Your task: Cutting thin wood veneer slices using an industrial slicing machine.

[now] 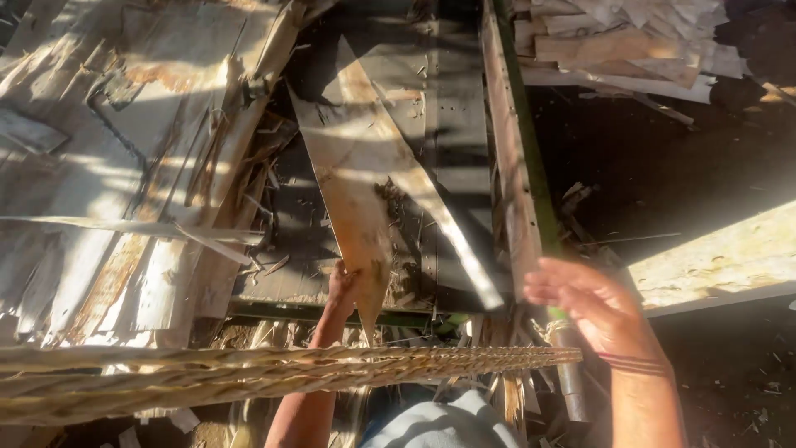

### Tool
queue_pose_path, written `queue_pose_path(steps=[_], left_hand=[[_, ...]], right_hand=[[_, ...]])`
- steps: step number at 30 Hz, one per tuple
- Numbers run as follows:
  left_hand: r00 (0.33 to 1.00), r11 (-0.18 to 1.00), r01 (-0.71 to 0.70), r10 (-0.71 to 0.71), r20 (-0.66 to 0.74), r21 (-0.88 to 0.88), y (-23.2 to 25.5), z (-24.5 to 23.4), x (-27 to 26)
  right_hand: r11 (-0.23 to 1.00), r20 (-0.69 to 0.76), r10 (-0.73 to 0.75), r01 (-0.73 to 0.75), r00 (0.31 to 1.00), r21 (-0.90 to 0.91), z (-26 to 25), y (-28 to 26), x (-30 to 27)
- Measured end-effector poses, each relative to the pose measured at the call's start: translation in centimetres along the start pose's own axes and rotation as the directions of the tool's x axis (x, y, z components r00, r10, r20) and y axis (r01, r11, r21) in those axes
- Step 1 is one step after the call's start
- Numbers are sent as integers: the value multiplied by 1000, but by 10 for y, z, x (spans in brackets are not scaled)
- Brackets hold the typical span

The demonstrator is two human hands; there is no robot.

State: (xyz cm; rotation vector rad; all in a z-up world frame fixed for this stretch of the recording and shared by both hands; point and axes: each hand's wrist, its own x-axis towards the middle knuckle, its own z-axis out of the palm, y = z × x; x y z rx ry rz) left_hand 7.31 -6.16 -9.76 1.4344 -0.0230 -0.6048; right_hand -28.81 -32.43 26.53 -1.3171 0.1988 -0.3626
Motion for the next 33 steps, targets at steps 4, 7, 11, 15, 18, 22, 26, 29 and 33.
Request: queue_pose_path(steps=[4,7,11,15,18,22,26,29,33], left_hand=[[999,996,-49,49,8,74,-6,-39,-14],[989,991,-126,122,90,40,39,-33,-46],[967,985,-148,126,222,87,142,-16,-115],[927,992,-81,111,358,-96,178,-7,-148],[926,972,-23,109,361,-234,160,4,-158],[855,916,-135,301,423,-378,51,-19,-126],[805,890,-288,425,414,-352,19,-26,-128],[840,916,-245,364,403,-317,23,-18,-138],[846,896,-148,334,415,-418,15,-1,-150]], right_hand=[[989,-310,37,-80,950,-126,-38,44,-40],[962,-587,-41,-126,809,-241,-58,86,-67],[942,-668,175,-319,724,-99,-55,116,-97],[866,-445,440,-238,780,439,-56,139,-120],[918,-365,365,-267,856,292,-30,106,-111],[941,-317,325,-273,891,198,-16,96,-112],[914,-389,406,-356,827,197,-5,89,-108],[905,-398,424,-393,813,161,3,81,-105],[890,-444,440,-446,781,97,2,78,-103]])
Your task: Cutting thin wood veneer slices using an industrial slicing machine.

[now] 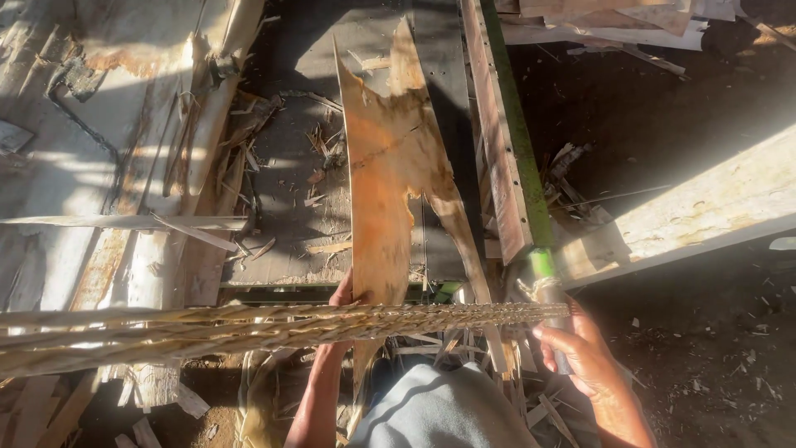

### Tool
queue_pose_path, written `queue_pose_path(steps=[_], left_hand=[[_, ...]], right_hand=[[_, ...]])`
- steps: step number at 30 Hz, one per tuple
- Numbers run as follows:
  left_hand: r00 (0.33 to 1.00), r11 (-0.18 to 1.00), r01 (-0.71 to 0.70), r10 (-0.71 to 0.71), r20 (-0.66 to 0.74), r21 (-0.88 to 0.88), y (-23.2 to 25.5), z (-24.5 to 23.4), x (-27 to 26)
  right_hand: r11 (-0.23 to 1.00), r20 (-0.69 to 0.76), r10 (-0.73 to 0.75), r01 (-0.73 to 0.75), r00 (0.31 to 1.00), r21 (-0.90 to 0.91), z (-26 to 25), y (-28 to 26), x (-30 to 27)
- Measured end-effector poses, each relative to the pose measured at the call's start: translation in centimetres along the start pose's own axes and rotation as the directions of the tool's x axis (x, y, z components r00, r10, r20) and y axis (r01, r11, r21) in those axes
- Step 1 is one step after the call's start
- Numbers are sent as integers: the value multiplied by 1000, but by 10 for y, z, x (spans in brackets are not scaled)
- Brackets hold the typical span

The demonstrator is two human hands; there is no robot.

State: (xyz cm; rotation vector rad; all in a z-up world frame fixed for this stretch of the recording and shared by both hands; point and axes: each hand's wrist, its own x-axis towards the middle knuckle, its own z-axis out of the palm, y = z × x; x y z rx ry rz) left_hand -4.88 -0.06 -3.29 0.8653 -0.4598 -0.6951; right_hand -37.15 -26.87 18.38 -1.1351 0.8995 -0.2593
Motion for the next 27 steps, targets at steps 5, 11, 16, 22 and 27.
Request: queue_pose_path(steps=[5,11,16,22,27], left_hand=[[989,992,120,-115,-90,49,1,54,-7],[986,971,139,-118,-114,195,-54,68,6],[981,935,163,-118,-157,314,-94,68,13],[975,883,204,-143,-170,424,-107,109,38],[966,862,223,-133,-221,455,-121,119,64]], right_hand=[[999,-18,6,-7,1000,-41,9,-20,-10],[1000,-22,-6,5,1000,-17,8,-12,-5],[999,-22,8,-9,1000,-46,10,-5,-1],[987,-97,-43,27,994,-158,12,7,1],[972,-108,-81,55,991,-228,11,41,18]])
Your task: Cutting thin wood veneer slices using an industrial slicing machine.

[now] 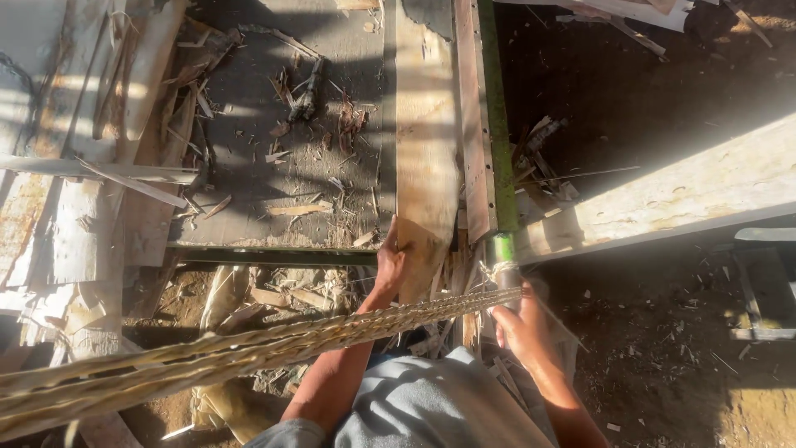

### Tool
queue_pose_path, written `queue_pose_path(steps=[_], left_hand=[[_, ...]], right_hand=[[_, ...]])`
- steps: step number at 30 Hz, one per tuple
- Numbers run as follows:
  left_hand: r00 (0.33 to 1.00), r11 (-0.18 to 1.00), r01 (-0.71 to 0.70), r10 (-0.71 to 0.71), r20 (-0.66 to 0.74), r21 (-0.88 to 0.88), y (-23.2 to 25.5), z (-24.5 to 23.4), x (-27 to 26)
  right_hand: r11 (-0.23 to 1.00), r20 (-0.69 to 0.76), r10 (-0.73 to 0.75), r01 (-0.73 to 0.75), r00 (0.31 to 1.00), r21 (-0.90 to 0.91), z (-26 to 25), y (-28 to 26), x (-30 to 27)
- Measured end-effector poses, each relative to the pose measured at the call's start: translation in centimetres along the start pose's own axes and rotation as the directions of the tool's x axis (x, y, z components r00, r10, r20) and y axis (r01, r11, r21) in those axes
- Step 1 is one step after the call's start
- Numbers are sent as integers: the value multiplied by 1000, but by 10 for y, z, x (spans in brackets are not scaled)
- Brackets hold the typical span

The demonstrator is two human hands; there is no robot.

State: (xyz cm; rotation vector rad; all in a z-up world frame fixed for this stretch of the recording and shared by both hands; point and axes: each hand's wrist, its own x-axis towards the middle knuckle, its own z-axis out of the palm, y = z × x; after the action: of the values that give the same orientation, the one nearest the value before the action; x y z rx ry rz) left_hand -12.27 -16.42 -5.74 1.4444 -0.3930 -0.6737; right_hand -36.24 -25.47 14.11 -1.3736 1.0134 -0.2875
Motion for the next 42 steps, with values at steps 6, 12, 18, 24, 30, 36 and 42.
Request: queue_pose_path(steps=[6,12,18,24,30,36,42], left_hand=[[996,997,82,-82,-45,1,-31,15,42],[987,981,139,-126,-103,136,-75,19,51],[966,964,238,-221,-137,117,2,29,33],[989,926,7,50,-142,377,-37,26,34],[995,943,57,-27,-95,326,10,17,26],[981,981,190,-189,-43,38,47,-45,-13],[936,941,337,-337,-103,-17,-19,-88,35]], right_hand=[[978,-1,54,-53,999,-203,-6,11,12],[866,-46,227,-224,973,-447,-5,-63,-13],[938,-154,180,-216,972,-270,7,-28,-1],[872,8,-287,264,958,-413,0,198,87],[895,-39,-194,161,980,-417,-2,98,43],[966,-78,190,-200,979,-165,19,7,14],[969,-104,164,-180,981,-172,10,8,12]])
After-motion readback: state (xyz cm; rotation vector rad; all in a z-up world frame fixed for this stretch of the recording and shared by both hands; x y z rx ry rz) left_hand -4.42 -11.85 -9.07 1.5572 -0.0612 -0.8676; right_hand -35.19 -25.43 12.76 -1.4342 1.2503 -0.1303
